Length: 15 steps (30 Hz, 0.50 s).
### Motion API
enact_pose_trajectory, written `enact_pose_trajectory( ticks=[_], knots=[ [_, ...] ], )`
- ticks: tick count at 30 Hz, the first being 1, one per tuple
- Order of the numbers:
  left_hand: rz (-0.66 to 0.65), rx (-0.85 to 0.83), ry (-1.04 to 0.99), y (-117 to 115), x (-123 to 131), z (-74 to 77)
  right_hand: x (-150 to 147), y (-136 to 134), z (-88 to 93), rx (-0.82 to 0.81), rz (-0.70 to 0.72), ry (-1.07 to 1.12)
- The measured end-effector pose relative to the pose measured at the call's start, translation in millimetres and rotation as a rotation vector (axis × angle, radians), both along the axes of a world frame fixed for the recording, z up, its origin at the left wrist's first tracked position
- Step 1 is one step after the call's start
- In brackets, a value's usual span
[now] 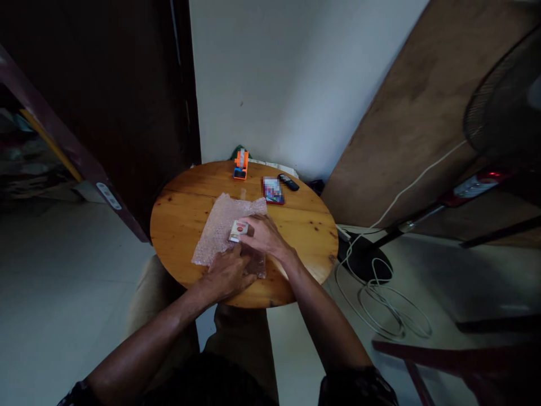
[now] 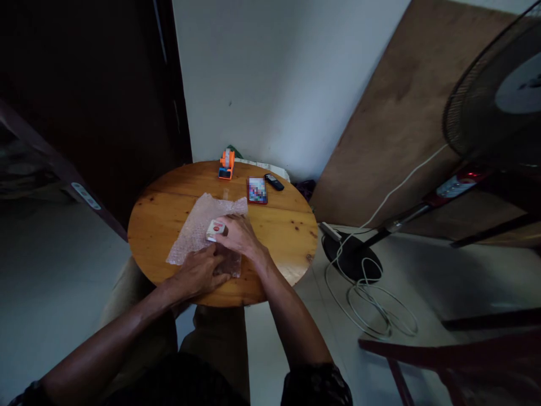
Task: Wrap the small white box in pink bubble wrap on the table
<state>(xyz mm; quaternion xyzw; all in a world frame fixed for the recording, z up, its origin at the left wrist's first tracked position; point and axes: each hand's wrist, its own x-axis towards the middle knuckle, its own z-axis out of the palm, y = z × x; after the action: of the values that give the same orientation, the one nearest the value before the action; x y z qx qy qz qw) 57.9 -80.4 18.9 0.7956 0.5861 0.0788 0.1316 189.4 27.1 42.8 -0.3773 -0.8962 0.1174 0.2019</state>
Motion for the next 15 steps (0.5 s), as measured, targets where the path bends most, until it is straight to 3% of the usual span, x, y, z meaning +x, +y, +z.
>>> enact_pose_trajectory(
  ticks=[5,7,9,12,15],
  knots=[
    [-0.026,-0.004,0.006,-2.1,-1.6,7.2,66.1,4.3,-4.6,0.105,-0.249,0.319],
    [-0.042,-0.002,0.012,-1.3,-2.1,7.8,97.0,7.7,-12.8,0.107,-0.349,0.262],
    [-0.046,-0.007,0.017,-0.3,-2.2,6.5,120.1,9.3,-22.5,0.039,-0.36,0.127],
    [-0.044,-0.014,0.007,0.4,-2.2,4.6,129.5,3.8,-28.1,0.053,-0.36,0.074],
    [-0.046,-0.025,-0.004,0.8,-1.8,5.8,106.3,-10.9,-19.1,0.17,-0.347,0.17]
  ],
)
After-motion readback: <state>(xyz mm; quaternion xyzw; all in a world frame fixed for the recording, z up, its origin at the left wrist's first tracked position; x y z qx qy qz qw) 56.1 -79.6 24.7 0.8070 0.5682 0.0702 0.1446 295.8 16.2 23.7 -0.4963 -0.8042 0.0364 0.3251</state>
